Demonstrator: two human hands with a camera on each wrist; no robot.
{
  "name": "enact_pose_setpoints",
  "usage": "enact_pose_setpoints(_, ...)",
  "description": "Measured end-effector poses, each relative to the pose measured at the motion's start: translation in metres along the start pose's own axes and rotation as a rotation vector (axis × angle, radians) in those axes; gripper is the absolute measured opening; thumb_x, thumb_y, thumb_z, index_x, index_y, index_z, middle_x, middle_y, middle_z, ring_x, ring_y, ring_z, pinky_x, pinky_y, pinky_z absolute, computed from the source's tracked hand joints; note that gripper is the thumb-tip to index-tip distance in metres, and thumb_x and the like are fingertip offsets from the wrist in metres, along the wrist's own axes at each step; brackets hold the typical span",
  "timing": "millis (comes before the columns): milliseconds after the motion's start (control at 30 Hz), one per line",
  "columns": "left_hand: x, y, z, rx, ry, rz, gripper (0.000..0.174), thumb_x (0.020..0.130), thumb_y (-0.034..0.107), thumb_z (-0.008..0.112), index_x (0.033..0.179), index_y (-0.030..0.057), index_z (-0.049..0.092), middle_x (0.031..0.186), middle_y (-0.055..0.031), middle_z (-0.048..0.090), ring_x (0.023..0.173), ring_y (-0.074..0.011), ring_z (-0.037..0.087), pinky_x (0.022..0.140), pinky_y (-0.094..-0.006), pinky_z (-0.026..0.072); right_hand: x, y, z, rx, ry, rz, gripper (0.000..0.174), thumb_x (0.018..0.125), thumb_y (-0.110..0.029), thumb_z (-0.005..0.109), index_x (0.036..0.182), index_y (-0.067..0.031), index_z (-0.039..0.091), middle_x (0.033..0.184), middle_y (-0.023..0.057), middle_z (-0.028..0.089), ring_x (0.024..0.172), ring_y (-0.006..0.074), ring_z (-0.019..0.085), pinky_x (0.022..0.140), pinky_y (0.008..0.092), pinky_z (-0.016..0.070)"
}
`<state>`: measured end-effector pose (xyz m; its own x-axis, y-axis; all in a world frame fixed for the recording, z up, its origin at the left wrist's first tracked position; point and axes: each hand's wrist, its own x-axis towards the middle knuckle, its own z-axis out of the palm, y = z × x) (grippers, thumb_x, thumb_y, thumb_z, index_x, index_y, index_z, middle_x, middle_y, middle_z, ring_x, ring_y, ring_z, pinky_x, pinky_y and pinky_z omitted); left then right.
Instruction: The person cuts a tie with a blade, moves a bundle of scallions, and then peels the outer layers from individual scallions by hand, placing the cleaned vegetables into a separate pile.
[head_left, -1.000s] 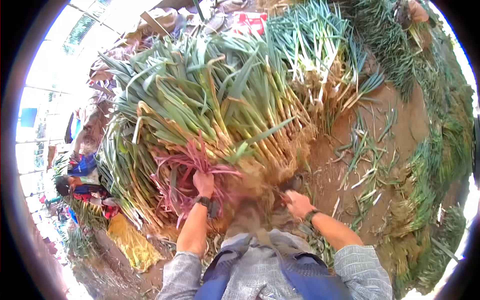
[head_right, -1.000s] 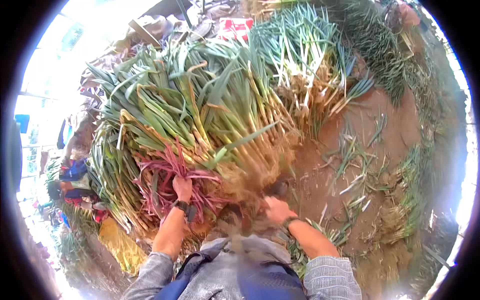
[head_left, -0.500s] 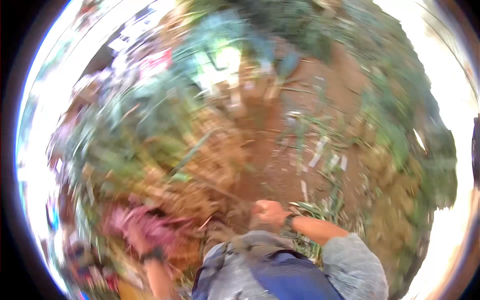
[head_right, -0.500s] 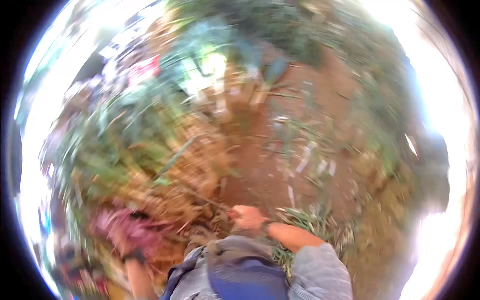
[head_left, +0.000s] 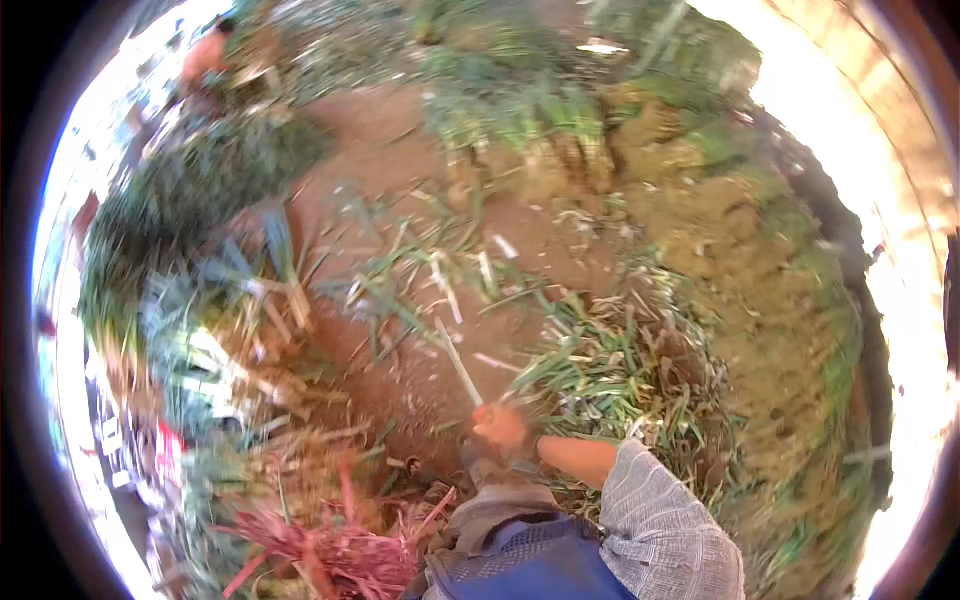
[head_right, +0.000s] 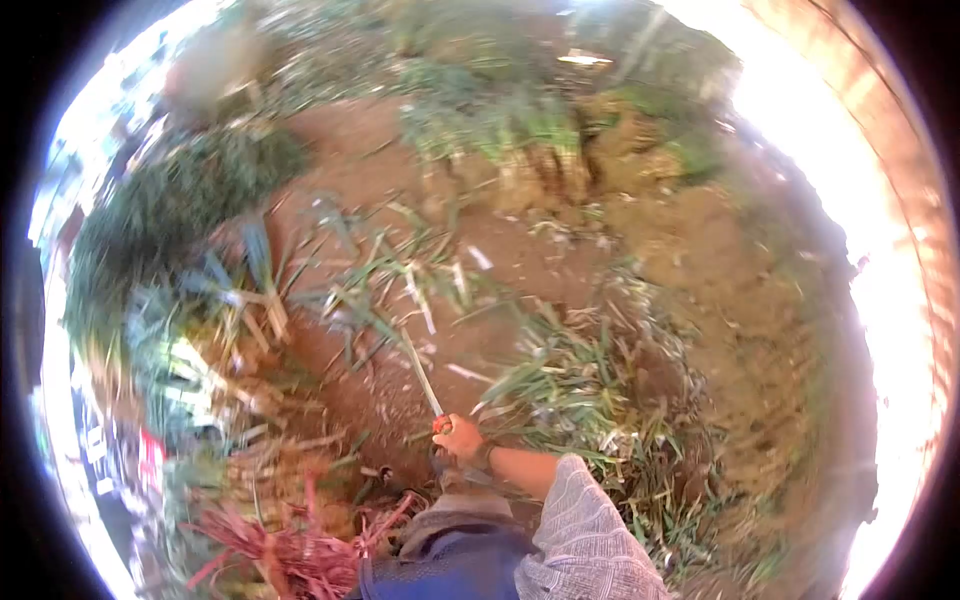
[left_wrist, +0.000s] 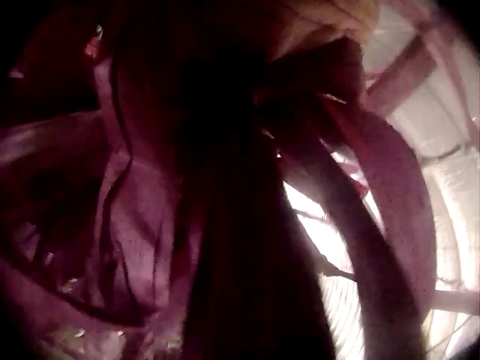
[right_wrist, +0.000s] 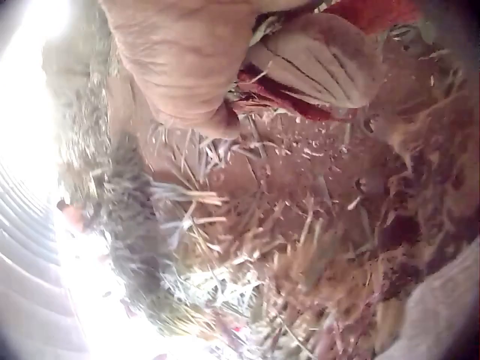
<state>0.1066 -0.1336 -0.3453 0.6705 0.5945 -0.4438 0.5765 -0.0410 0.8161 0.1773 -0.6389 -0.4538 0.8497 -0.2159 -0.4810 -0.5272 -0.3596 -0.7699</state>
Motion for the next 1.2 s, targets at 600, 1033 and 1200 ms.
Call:
enact_pose_setpoints(600, -0.057, 0.098, 0.466, 0.465, -1.04, 0.008, 0.013, 0.086, 0.012, 0.064, 0.097, 0.0062, 0.059, 0.079, -0.0004, 0.057, 0.065, -0.0114, 0.052, 0.056, -0.0288, 0.0446, 0.001, 0.1, -0.291, 0.203, 0.864, 0.091, 0.054, 0.078, -0.034, 0.075, 0.12, -0.0036, 0.059, 0.115, 0.0158, 0.062, 0.102, 0.0284, 0.062, 0.085, 0.041, 0.051)
enact_pose_setpoints(1033, -0.185, 0.2, 0.65, 0.462, -1.002, 0.039, 0.012, 0.092, 0.02, 0.058, 0.084, 0.0104, 0.055, 0.071, 0.003, 0.05, 0.06, -0.0107, 0.047, 0.052, -0.027, 0.0416, 0.024, 0.02, -0.897, -0.408, 1.509, 0.094, 0.055, 0.079, -0.036, 0.07, 0.119, -0.0022, 0.054, 0.117, 0.0198, 0.059, 0.105, 0.0372, 0.059, 0.083, 0.0471, 0.0494)
enact_pose_setpoints(1200, -0.236, 0.247, 0.728, 0.24, -1.168, 0.138, 0.018, 0.094, 0.022, 0.056, 0.079, 0.012, 0.053, 0.069, 0.0043, 0.047, 0.058, -0.0104, 0.046, 0.051, -0.0264, 0.0404, 0.129, 0.032, -0.706, -0.14, 0.394, -0.132, 0.045, 0.09, -0.032, 0.063, 0.127, -0.0065, 0.062, 0.138, 0.0157, 0.051, 0.121, 0.032, 0.052, 0.104, 0.042, 0.0406)
